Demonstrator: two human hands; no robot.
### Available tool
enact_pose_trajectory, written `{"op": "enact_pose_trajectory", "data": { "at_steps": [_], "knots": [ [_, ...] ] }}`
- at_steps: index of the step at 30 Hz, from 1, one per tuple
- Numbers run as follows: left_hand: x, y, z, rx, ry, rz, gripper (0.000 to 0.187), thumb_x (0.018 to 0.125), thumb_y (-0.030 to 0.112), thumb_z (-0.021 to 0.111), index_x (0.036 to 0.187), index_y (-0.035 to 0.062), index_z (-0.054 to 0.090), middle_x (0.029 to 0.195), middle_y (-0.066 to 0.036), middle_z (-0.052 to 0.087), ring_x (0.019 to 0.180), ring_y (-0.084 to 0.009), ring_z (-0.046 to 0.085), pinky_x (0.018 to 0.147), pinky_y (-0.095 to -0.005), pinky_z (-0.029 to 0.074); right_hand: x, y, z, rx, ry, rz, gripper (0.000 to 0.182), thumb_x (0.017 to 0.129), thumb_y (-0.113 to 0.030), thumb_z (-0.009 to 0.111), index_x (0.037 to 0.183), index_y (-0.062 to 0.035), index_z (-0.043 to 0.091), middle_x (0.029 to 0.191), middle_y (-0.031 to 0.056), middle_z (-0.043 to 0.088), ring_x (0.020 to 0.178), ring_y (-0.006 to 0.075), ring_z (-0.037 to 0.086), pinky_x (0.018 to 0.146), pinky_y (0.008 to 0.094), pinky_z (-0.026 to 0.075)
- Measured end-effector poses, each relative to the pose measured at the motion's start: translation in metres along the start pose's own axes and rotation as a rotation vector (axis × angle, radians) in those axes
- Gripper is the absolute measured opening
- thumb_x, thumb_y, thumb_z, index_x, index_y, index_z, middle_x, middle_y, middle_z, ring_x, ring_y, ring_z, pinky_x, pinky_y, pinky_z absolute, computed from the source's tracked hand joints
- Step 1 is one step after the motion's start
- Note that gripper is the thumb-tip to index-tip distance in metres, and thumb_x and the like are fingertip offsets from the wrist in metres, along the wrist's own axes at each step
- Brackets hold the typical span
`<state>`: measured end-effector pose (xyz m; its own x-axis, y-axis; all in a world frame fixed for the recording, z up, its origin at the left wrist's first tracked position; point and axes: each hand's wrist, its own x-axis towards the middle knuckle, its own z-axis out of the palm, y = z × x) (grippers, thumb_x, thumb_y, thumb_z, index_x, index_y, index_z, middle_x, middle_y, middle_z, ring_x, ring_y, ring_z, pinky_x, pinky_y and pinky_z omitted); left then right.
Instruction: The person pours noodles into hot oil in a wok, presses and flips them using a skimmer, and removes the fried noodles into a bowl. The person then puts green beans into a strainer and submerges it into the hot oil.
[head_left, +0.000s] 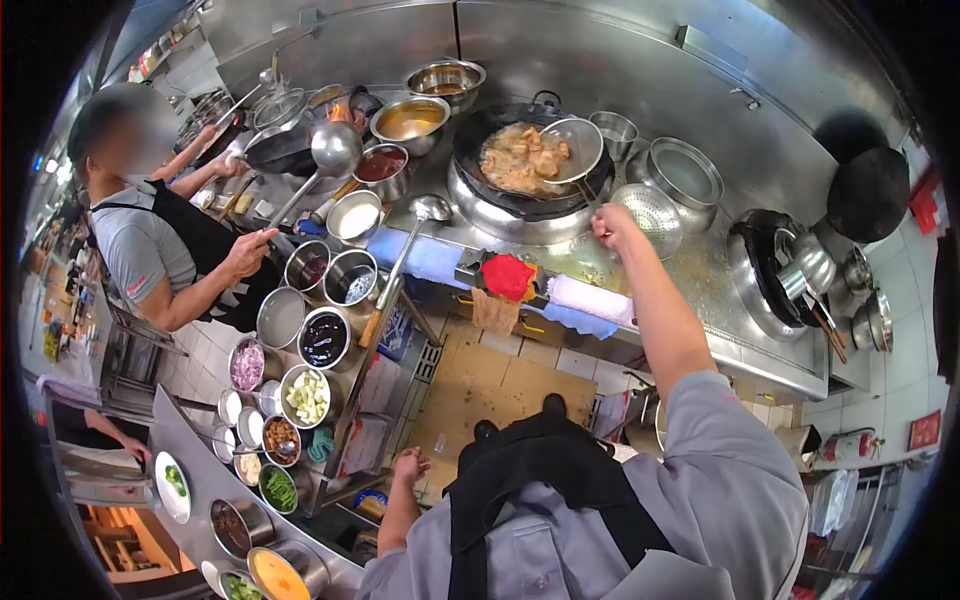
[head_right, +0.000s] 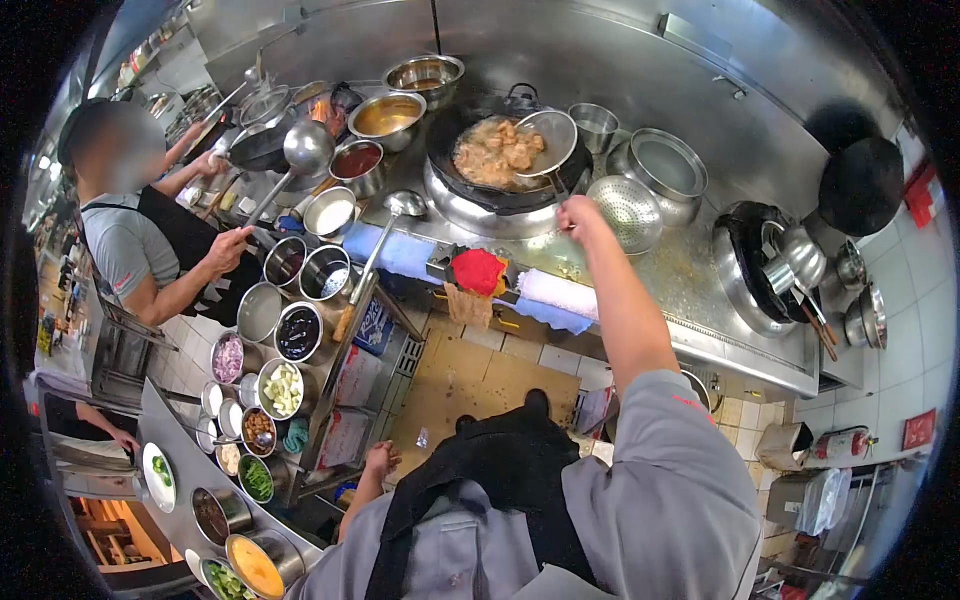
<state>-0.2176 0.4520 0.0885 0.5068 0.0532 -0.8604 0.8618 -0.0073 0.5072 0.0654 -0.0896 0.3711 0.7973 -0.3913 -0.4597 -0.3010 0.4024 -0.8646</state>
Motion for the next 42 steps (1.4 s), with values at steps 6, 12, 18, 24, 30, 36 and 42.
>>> {"op": "enact_pose_trajectory", "data": {
  "at_steps": [6, 12, 18, 24, 30, 36, 42],
  "knots": [
    [-0.018, 0.009, 0.024, -0.026, 0.037, -0.011, 0.018, 0.082, 0.028, 0.047, 0.091, 0.0134, 0.043, 0.071, -0.007, 0.054, 0.054, -0.0180, 0.053, 0.041, -0.0287, 0.034, 0.000, -0.023, -0.014, -0.134, 0.055, -0.101, 0.017, 0.070, 0.005, 0.033, 0.080, -0.0068, 0.039, 0.054, 0.0055, 0.040, 0.036, 0.0118, 0.031, 0.031, 0.0242, 0.023],
    [0.003, -0.025, 0.041, -0.072, -0.024, -0.073, 0.020, 0.082, 0.028, 0.047, 0.092, 0.0112, 0.044, 0.068, -0.007, 0.054, 0.050, -0.0182, 0.053, 0.038, -0.0281, 0.032, 0.036, -0.041, -0.040, -0.623, 0.190, -0.377, 0.023, 0.071, -0.002, 0.039, 0.092, -0.0004, 0.047, 0.068, 0.0166, 0.054, 0.048, 0.0221, 0.051, 0.036, 0.0332, 0.036],
    [-0.030, -0.017, 0.089, -0.075, 0.115, 0.093, 0.028, 0.081, 0.028, 0.050, 0.099, 0.0074, 0.045, 0.067, -0.005, 0.053, 0.049, -0.0162, 0.052, 0.039, -0.0258, 0.035, -0.003, -0.062, -0.064, -0.076, -0.064, -0.345, 0.027, 0.078, -0.003, 0.043, 0.104, -0.0080, 0.039, 0.056, 0.0021, 0.040, 0.038, 0.0091, 0.034, 0.031, 0.0214, 0.023],
    [-0.115, -0.021, 0.132, -0.448, 0.323, 0.267, 0.031, 0.082, 0.030, 0.048, 0.107, 0.0126, 0.046, 0.073, 0.002, 0.048, 0.060, -0.0067, 0.045, 0.051, -0.0215, 0.040, 0.023, -0.031, -0.097, -0.369, -0.055, -0.126, 0.026, 0.082, -0.025, 0.038, 0.095, -0.0035, 0.044, 0.101, 0.0128, 0.052, 0.075, 0.0220, 0.053, 0.062, 0.0372, 0.043],
    [-0.206, -0.115, 0.118, -1.428, 0.805, 0.632, 0.027, 0.076, 0.019, 0.051, 0.102, 0.0129, 0.046, 0.081, 0.000, 0.052, 0.060, -0.0110, 0.047, 0.047, -0.0231, 0.035, 0.131, -0.032, -0.131, 0.309, -0.667, 0.268, 0.025, 0.083, -0.001, 0.030, 0.059, -0.0085, 0.026, 0.051, -0.0012, 0.019, 0.041, 0.0093, 0.018, 0.038, 0.0245, 0.018],
    [-0.303, -0.243, 0.123, -2.228, 1.316, 0.880, 0.028, 0.079, 0.030, 0.047, 0.082, 0.0025, 0.051, 0.057, -0.001, 0.045, 0.050, -0.0089, 0.038, 0.045, -0.0196, 0.031, 0.125, -0.057, -0.084, 0.581, -0.728, 0.092, 0.020, 0.074, 0.006, 0.027, 0.062, -0.0082, 0.019, 0.058, 0.0012, 0.017, 0.043, 0.0130, 0.015, 0.039, 0.0266, 0.017],
    [-0.398, -0.296, 0.095, -1.489, 1.710, 0.225, 0.059, 0.075, 0.016, 0.048, 0.125, 0.0228, 0.018, 0.089, -0.010, 0.051, 0.057, -0.0178, 0.051, 0.046, -0.0273, 0.039, 0.134, -0.075, -0.062, 0.554, -0.735, 0.007, 0.019, 0.072, 0.005, 0.030, 0.061, -0.0067, 0.021, 0.055, 0.0010, 0.016, 0.042, 0.0116, 0.016, 0.041, 0.0266, 0.016]
  ]
}}
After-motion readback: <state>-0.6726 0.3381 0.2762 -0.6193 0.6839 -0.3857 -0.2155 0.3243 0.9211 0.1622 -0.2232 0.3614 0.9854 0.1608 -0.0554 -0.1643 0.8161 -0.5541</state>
